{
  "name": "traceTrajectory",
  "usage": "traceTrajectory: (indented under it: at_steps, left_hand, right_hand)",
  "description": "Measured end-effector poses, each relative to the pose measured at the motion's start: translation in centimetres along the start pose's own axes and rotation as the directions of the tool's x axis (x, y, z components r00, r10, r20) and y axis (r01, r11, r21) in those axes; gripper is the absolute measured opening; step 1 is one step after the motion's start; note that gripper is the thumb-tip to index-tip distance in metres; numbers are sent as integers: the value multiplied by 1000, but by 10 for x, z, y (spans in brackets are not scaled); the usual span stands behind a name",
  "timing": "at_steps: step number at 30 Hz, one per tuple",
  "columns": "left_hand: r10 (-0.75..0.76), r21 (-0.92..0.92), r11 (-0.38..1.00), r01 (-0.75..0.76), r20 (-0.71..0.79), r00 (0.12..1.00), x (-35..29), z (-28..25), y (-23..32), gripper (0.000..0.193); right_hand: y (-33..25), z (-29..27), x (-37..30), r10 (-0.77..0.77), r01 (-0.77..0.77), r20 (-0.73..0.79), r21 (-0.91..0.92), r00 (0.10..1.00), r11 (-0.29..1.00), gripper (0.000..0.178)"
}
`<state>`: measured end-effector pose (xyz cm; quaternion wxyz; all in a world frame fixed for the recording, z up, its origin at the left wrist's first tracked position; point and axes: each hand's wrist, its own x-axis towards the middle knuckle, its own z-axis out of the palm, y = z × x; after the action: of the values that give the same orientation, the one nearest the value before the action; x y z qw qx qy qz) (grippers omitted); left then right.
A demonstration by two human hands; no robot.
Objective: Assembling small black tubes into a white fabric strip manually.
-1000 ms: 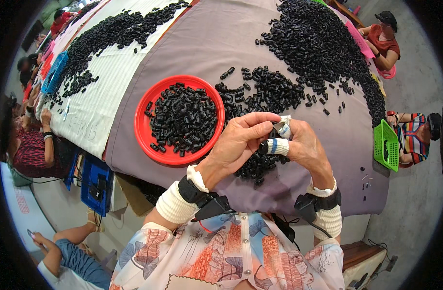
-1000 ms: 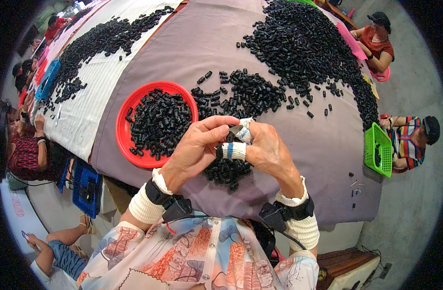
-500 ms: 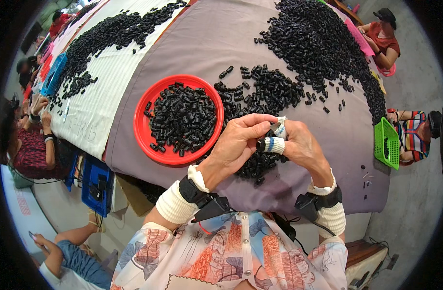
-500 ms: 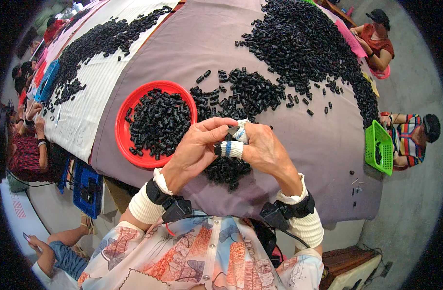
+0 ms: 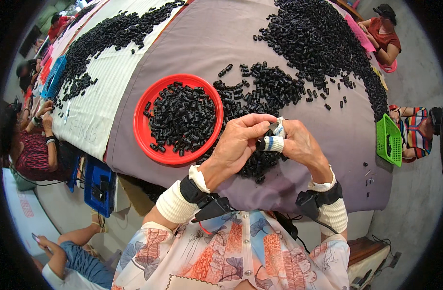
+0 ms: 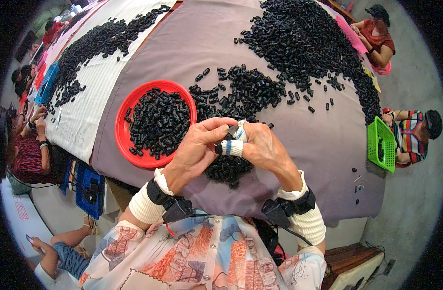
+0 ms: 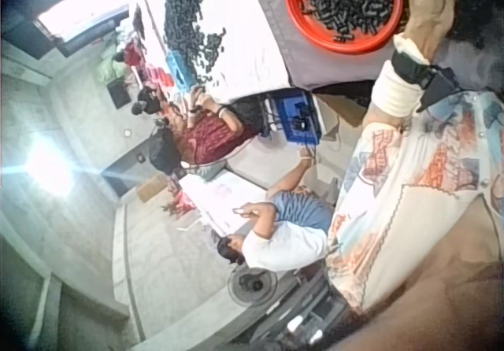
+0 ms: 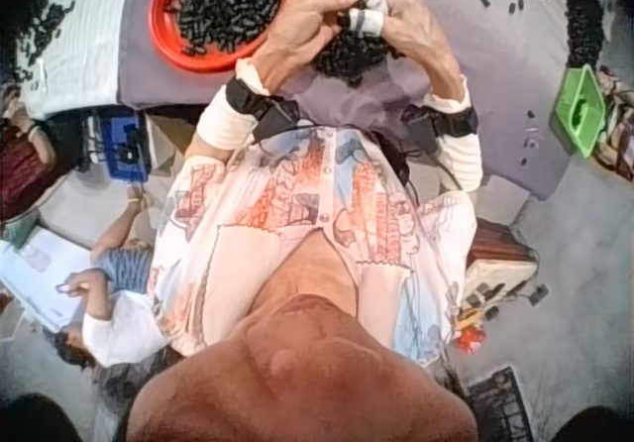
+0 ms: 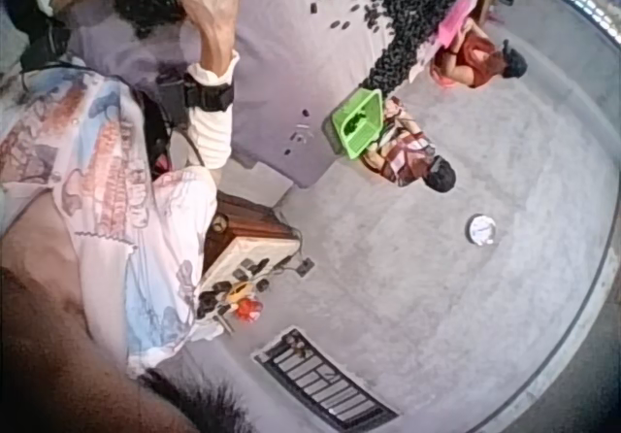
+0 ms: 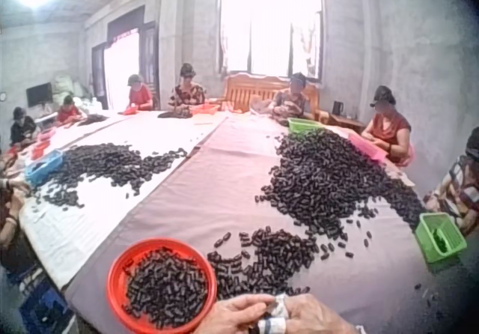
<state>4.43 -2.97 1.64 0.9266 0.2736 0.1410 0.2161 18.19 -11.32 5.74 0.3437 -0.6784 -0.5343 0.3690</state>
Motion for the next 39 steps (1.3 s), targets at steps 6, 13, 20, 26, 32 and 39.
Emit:
traceTrajectory:
  at_steps: [6, 13, 20, 26, 32, 39]
  left_hand:
    - [-31, -1, 1000, 30, -27, 999, -1, 0, -3, 20]
    - [-50, -7, 999, 50, -36, 998, -2, -2, -5, 19]
    - [-51, 8, 999, 51, -26, 998, -3, -5, -9, 19]
    - [-66, -8, 998, 66, -4, 998, 0, -7, -7, 20]
    - [-69, -31, 997, 69, 15, 998, 0, -10, -8, 22]
    - [-69, -12, 998, 69, -40, 997, -1, -8, -8, 20]
  right_hand:
    - [3, -2, -2, 37, -37, 45, -5, 998, 999, 36]
    - [8, 2, -1, 4, -3, 19, -49, 1000, 999, 40]
    - [7, 2, -3, 10, -8, 39, -64, 999, 998, 42]
    - [4, 1, -2, 36, -36, 6, -42, 999, 999, 40]
    - [0, 3, -1, 9, -7, 12, -115, 1000, 993, 37]
    - [6, 9, -1, -7, 5, -19, -112, 1000, 994, 40]
